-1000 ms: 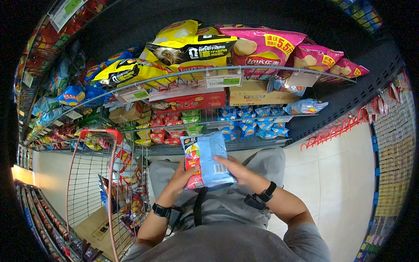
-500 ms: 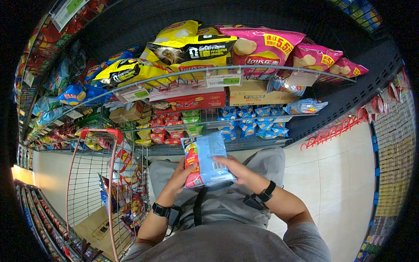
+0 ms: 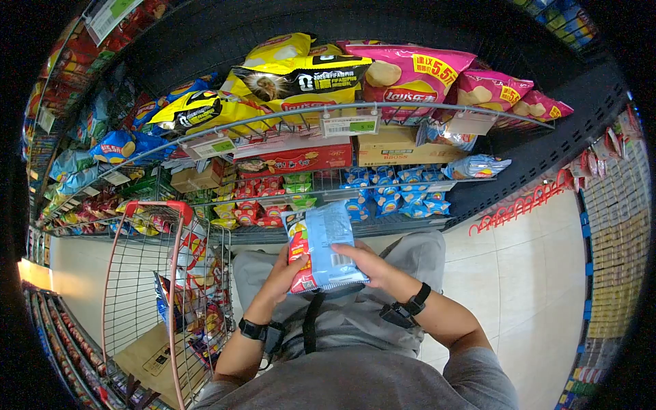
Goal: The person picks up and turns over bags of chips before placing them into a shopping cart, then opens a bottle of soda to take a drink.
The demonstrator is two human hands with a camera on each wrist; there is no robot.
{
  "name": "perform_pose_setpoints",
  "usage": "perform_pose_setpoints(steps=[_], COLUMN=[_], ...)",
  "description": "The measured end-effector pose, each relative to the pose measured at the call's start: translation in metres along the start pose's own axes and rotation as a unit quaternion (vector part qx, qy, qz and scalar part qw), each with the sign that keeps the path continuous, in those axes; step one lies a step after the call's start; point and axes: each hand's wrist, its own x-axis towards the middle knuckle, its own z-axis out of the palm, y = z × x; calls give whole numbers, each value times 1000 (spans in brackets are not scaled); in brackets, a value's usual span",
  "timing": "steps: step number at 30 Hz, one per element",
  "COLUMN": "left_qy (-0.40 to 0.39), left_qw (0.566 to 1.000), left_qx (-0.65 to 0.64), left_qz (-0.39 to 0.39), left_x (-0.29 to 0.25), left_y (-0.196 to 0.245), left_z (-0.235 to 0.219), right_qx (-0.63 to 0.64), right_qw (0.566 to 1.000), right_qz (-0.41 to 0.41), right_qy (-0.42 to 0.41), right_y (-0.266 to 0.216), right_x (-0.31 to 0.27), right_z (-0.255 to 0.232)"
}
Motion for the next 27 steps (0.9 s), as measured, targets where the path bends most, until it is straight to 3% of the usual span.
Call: perform_pose_setpoints(steps=[3,5,6,9,12,13,14,16,17,18,19,22,25,27], left_qy=[52,62,68,129,150,203,205,260,314,365,374,460,516,533], left_qw=[969,933,908,931,918,914,911,904,862,811,776,583,522,543], left_qx=[145,280,346,233,94,105,162,89,151,212,237,469,503,514], left_qz=[196,217,224,250,355,335,319,326,368,406,449,478,455,396], left_x=[7,4,-1,-18,-34,-48,-64,-82,-90,-98,-117,-152,-180,-192], left_y=[-16,-8,0,19,38,43,55,66,65,63,91,117,133,147], left_z=[-7,-13,-13,-7,-22,-28,-38,-58,-80,-98,-81,-102,-129,-138], right_qx=[-147,-243,-260,-273,-468,-480,-475,-460,-364,-339,-314,-261,-254,-248], right_qw=[976,934,925,911,779,764,756,736,842,852,861,853,820,808], right_qz=[-156,-261,-275,-303,-406,-408,-414,-425,-296,-287,-277,-289,-323,-346], right_qy=[34,30,11,-54,-98,-138,-177,-257,-265,-277,-289,-348,-398,-408], right_y=[1,-4,-7,-20,-34,-35,-37,-42,-40,-41,-44,-39,-30,-20], right_x=[4,8,9,2,2,5,9,15,16,22,31,53,68,78], right_z=[12,23,31,73,103,115,128,159,178,196,214,267,313,331])
